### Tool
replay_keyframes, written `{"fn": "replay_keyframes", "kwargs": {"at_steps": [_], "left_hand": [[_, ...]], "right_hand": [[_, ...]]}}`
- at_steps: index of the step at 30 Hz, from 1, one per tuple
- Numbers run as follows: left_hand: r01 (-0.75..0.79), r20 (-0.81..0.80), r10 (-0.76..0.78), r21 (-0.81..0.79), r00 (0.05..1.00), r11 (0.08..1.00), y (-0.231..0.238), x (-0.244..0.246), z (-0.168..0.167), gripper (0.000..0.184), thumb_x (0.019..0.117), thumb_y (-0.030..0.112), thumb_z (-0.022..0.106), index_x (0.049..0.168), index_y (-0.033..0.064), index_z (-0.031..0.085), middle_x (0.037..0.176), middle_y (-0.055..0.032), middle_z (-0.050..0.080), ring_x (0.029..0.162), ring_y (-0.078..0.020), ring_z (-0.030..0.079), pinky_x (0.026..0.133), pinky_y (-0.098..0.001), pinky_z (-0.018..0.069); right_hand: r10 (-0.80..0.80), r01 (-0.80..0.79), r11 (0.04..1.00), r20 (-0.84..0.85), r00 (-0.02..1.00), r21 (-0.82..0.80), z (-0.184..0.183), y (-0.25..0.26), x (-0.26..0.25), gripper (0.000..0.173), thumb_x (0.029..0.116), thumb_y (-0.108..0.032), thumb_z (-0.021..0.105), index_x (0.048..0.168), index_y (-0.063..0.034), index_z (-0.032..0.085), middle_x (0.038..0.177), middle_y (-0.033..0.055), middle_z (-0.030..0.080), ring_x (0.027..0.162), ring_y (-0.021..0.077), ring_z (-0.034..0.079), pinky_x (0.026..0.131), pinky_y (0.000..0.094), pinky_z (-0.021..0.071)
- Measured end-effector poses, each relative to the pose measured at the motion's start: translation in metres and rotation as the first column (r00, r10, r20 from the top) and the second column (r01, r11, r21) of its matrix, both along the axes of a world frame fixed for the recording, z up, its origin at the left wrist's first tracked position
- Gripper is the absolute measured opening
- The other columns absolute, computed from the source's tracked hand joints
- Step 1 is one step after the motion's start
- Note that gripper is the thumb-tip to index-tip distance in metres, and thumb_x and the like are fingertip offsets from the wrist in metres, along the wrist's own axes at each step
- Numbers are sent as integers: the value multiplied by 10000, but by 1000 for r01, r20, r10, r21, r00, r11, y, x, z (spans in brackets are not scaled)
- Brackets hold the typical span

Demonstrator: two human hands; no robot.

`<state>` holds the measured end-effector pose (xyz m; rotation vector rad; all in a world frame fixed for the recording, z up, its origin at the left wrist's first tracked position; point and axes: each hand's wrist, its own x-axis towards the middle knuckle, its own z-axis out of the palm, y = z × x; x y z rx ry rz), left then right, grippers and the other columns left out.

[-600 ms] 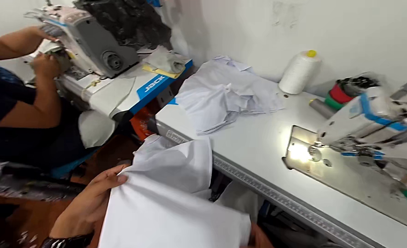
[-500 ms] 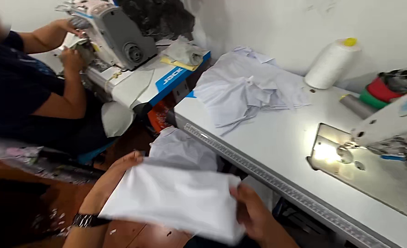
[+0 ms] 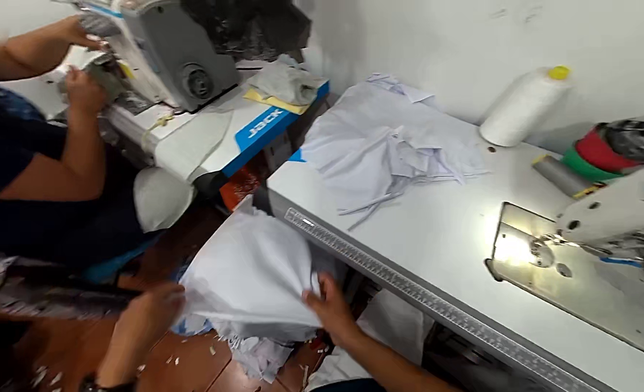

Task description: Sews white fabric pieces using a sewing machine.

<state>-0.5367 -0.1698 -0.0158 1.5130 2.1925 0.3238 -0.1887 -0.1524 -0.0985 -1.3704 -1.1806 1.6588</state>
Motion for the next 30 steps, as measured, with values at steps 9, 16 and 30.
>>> {"fn": "replay_keyframes", "kwargs": {"at_steps": [9,16,30], "left_hand": [[603,-199,-633,604,748,521,148,283,61,396,965,326,687,1203,9,695,1175,-197,688,1096,-377,662,905,-582,543],[484,-155,-468,456,870,747,215,340,84,289,1055,172,528,1086,-69,683,1130,-260,672,1087,-431,657,922,-636,520],[387,90,-505,532,858,753,234,334,97,280,1075,109,460,1199,-85,620,1119,-270,667,1051,-391,668,954,-588,520]], "right_hand": [[158,-364,843,464,872,396,125,12,142,239,1025,-225,581,1108,-54,726,920,74,738,797,160,706,748,376,596],[-572,-241,628,649,502,740,139,225,239,224,957,-97,648,1157,-53,737,1255,205,666,1182,440,607,892,641,498],[-464,12,579,318,827,815,143,236,230,295,1050,-205,557,1053,42,720,1043,167,722,995,282,694,903,496,554]]}}
